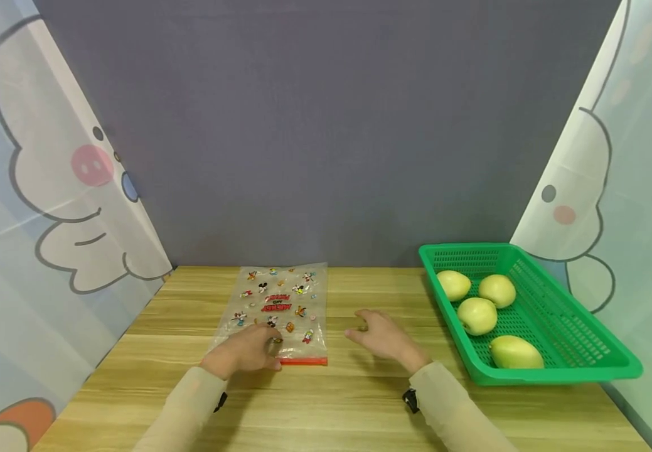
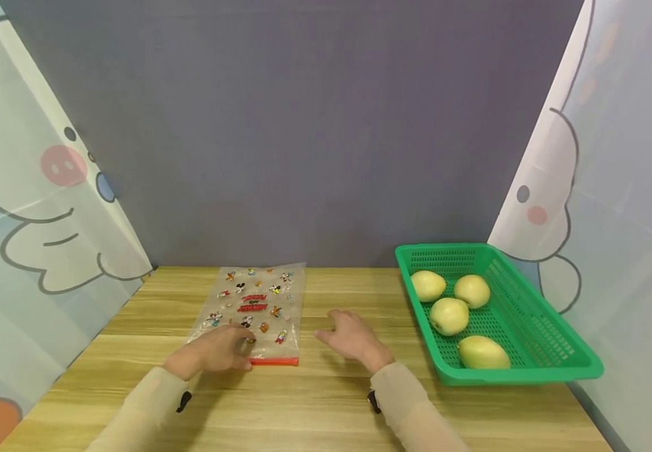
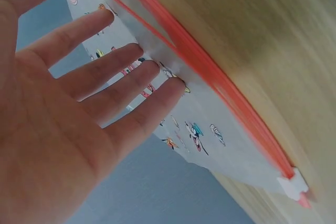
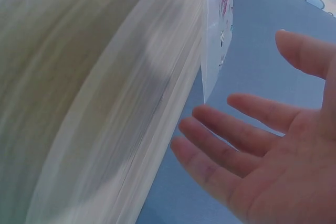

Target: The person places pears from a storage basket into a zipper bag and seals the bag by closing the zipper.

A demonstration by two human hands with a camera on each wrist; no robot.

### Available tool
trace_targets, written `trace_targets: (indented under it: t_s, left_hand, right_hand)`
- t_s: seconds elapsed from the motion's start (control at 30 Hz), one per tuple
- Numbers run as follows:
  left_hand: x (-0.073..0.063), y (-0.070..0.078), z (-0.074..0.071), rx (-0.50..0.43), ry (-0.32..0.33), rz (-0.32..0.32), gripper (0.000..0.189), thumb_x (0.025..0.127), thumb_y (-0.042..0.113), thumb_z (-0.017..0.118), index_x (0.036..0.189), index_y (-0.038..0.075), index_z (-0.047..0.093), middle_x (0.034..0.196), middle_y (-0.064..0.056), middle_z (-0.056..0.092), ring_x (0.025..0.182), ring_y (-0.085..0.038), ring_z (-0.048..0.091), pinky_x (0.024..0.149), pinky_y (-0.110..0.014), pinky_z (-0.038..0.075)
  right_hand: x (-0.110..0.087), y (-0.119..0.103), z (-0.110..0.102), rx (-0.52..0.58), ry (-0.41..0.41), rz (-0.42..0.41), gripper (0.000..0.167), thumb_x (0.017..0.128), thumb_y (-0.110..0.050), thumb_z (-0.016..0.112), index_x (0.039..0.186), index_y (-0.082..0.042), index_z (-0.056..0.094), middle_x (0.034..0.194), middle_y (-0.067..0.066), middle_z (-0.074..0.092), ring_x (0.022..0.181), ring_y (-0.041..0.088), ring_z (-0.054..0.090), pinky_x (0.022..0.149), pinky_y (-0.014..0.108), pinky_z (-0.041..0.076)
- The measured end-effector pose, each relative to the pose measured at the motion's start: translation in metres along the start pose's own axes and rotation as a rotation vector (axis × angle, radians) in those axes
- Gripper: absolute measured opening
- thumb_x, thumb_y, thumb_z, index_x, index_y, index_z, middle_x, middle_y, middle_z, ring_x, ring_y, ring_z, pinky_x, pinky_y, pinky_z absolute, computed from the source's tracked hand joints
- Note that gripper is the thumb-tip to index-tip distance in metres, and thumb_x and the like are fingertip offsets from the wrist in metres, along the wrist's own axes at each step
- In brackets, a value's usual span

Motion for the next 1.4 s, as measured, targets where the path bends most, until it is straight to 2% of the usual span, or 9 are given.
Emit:
trace_targets:
  t_s: [0.27,0.4,0.43,0.53,0.6,0.67,0.9,1.1,1.4]
  left_hand:
    - [0.0,0.005,-0.002,-0.023,-0.001,0.034,0.032,0.087,0.024,0.08,0.112,0.005,0.075,0.113,-0.008,0.068,0.11,-0.031,0.062,0.101,-0.054,0.047]
    - [0.003,0.01,-0.002,-0.041,-0.006,0.081,0.014,0.092,0.017,0.074,0.101,0.009,0.079,0.107,-0.005,0.071,0.105,-0.027,0.064,0.108,-0.058,0.039]
    - [0.003,0.011,-0.002,-0.044,-0.006,0.092,0.011,0.093,0.015,0.073,0.098,0.009,0.08,0.104,-0.003,0.072,0.1,-0.025,0.065,0.107,-0.057,0.041]
    - [0.005,0.014,-0.002,-0.049,-0.008,0.139,0.017,0.096,0.009,0.066,0.084,0.01,0.078,0.082,0.002,0.069,0.075,-0.014,0.059,0.087,-0.045,0.052]
    - [0.005,0.018,-0.002,-0.047,0.004,0.168,0.023,0.097,0.006,0.063,0.077,0.012,0.074,0.07,0.006,0.059,0.064,-0.008,0.048,0.068,-0.035,0.049]
    - [0.006,0.022,-0.001,-0.041,0.017,0.19,0.028,0.098,0.006,0.061,0.073,0.014,0.068,0.064,0.008,0.05,0.059,-0.007,0.04,0.06,-0.031,0.041]
    - [0.011,0.039,-0.001,-0.057,0.094,0.244,0.024,0.1,0.007,0.061,0.077,0.012,0.065,0.066,0.009,0.047,0.062,-0.006,0.039,0.061,-0.029,0.038]
    - [0.015,0.049,0.002,-0.102,0.12,0.249,0.025,0.102,0.008,0.061,0.077,0.01,0.063,0.064,0.009,0.041,0.06,-0.005,0.036,0.059,-0.027,0.036]
    - [0.017,0.066,0.004,-0.097,0.204,0.287,0.022,0.1,0.008,0.063,0.078,0.011,0.066,0.065,0.009,0.046,0.063,-0.006,0.039,0.062,-0.028,0.04]
  right_hand:
    - [0.002,-0.001,0.006,0.035,-0.007,-0.015,0.057,0.097,-0.034,0.068,0.135,0.007,0.058,0.123,0.024,0.066,0.112,0.038,0.064,0.094,0.055,0.051]
    - [0.0,-0.004,0.008,0.048,-0.019,-0.011,0.053,0.096,-0.031,0.069,0.132,0.007,0.061,0.113,0.017,0.069,0.101,0.03,0.066,0.088,0.051,0.054]
    - [0.0,-0.004,0.008,0.052,-0.022,-0.012,0.052,0.096,-0.03,0.07,0.131,0.007,0.062,0.11,0.016,0.069,0.098,0.027,0.066,0.086,0.05,0.054]
    - [-0.002,-0.006,0.009,0.063,-0.03,-0.026,0.049,0.094,-0.029,0.071,0.126,0.008,0.064,0.106,0.014,0.07,0.093,0.024,0.065,0.083,0.047,0.054]
    - [-0.003,-0.008,0.01,0.069,-0.032,-0.039,0.049,0.094,-0.028,0.071,0.125,0.009,0.065,0.107,0.015,0.07,0.094,0.025,0.065,0.083,0.048,0.054]
    - [-0.004,-0.009,0.011,0.082,-0.034,-0.047,0.049,0.093,-0.028,0.071,0.124,0.01,0.065,0.109,0.017,0.07,0.097,0.028,0.066,0.085,0.049,0.054]
    - [-0.005,-0.011,0.017,0.134,-0.042,-0.056,0.045,0.093,-0.027,0.071,0.119,0.009,0.068,0.11,0.017,0.07,0.099,0.028,0.066,0.085,0.048,0.055]
    - [-0.005,-0.015,0.023,0.156,-0.043,-0.095,0.036,0.093,-0.024,0.071,0.111,0.007,0.072,0.109,0.017,0.071,0.099,0.031,0.067,0.085,0.048,0.054]
    - [-0.005,-0.02,0.025,0.215,-0.001,-0.133,0.017,0.089,-0.017,0.074,0.094,-0.002,0.076,0.096,0.005,0.072,0.088,0.02,0.066,0.078,0.038,0.054]
Point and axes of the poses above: each hand's wrist, its own x-axis towards the middle knuckle, its own z-axis out of the palm, y = z × x, the point moved 6 cm from there along x, towards the middle knuckle
